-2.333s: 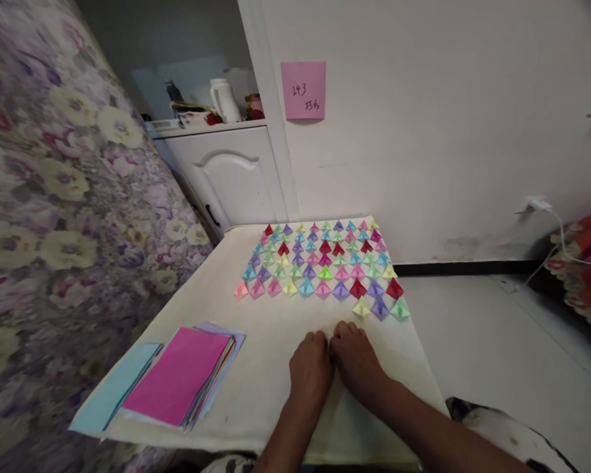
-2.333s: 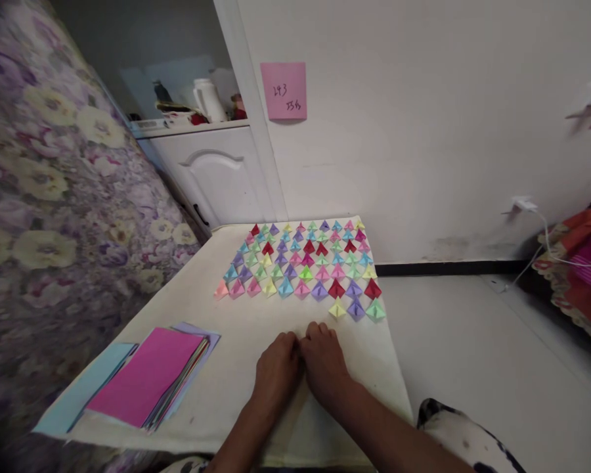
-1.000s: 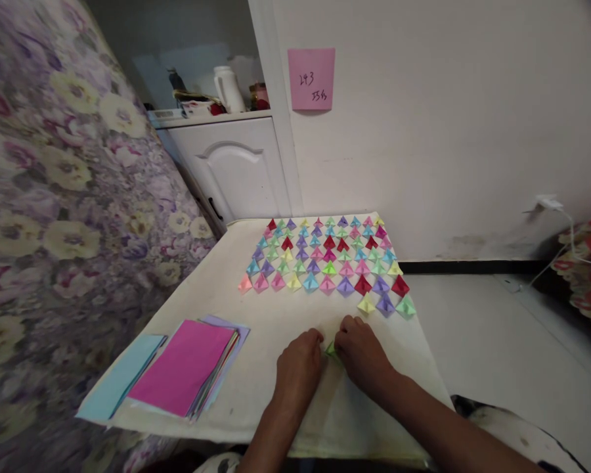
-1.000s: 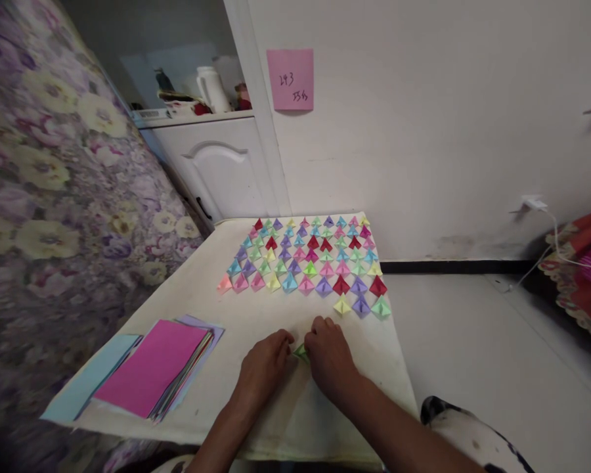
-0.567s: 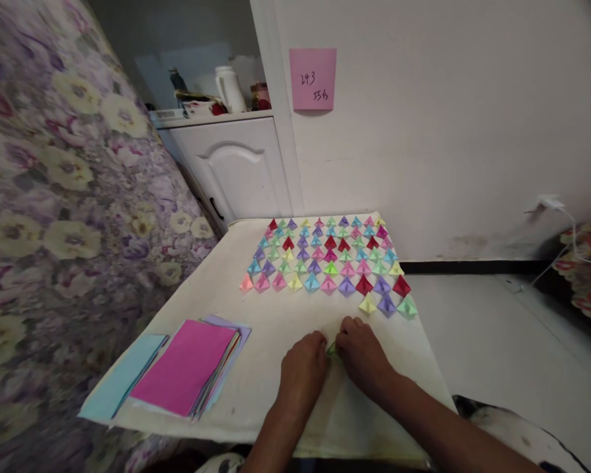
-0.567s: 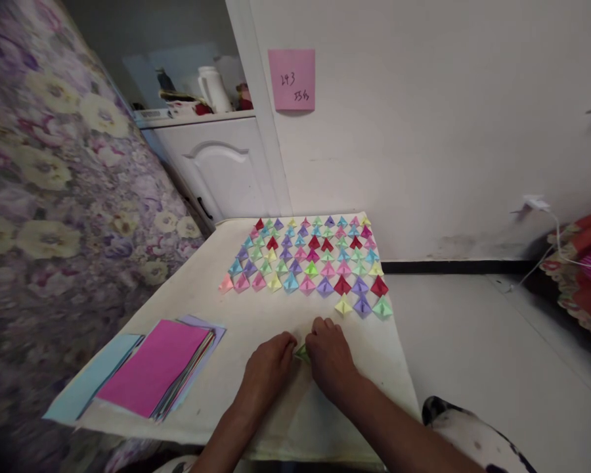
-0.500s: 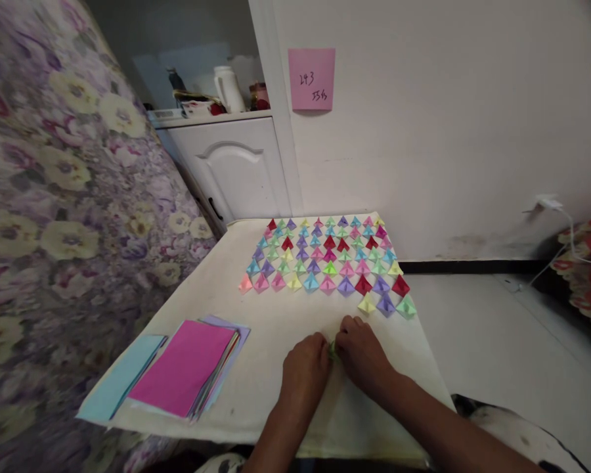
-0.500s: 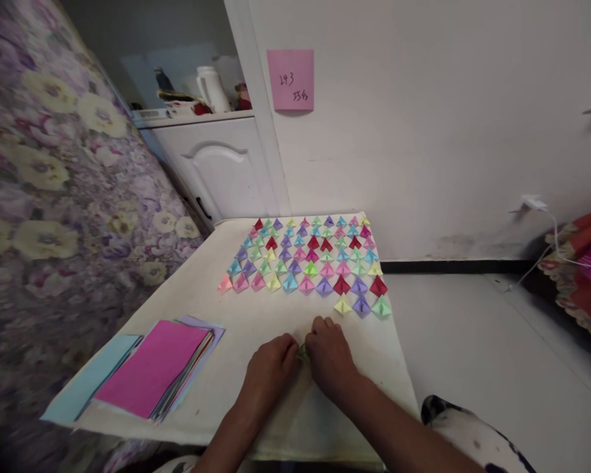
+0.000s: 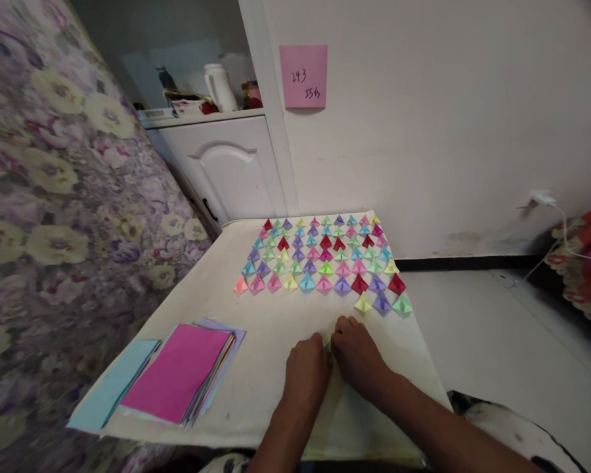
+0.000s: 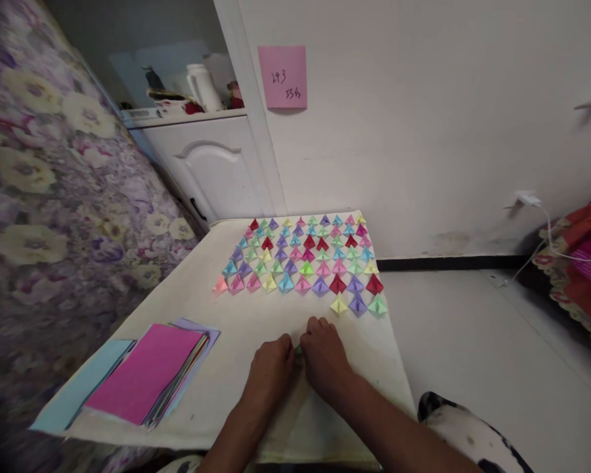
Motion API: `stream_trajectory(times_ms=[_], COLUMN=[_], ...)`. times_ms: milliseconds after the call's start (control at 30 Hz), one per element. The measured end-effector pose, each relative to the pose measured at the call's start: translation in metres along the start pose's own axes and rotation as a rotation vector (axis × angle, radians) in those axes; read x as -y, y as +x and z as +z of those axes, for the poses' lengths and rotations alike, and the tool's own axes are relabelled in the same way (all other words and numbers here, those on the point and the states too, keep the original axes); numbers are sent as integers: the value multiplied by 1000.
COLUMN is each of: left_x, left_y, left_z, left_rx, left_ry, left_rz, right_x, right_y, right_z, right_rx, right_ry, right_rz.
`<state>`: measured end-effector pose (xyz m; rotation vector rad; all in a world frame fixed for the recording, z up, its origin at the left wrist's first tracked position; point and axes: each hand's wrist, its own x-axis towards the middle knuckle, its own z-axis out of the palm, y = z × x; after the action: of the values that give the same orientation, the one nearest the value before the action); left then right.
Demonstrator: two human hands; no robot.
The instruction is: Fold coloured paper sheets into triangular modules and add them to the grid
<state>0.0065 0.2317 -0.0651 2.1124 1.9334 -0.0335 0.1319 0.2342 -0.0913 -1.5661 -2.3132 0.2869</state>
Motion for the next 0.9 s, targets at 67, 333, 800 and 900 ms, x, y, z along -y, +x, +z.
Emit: stream_trajectory(times_ms=[67,333,800,900], left_x=[0,12,9,9], left_y=[1,3,-6,-2], left_z=[0,-11,-21,-17], left_rx=[-2,-22,79,77], left_ry=[-6,-76,-179,-186], left_rz=[1,48,233,255], right_x=[0,0,-2,-1], right_y=[1,1,3,4], right_z=[-1,-5,-7,-7], right_rx=[3,5,36,40], right_ry=[2,6,35,39], right_rz=[0,30,59,59])
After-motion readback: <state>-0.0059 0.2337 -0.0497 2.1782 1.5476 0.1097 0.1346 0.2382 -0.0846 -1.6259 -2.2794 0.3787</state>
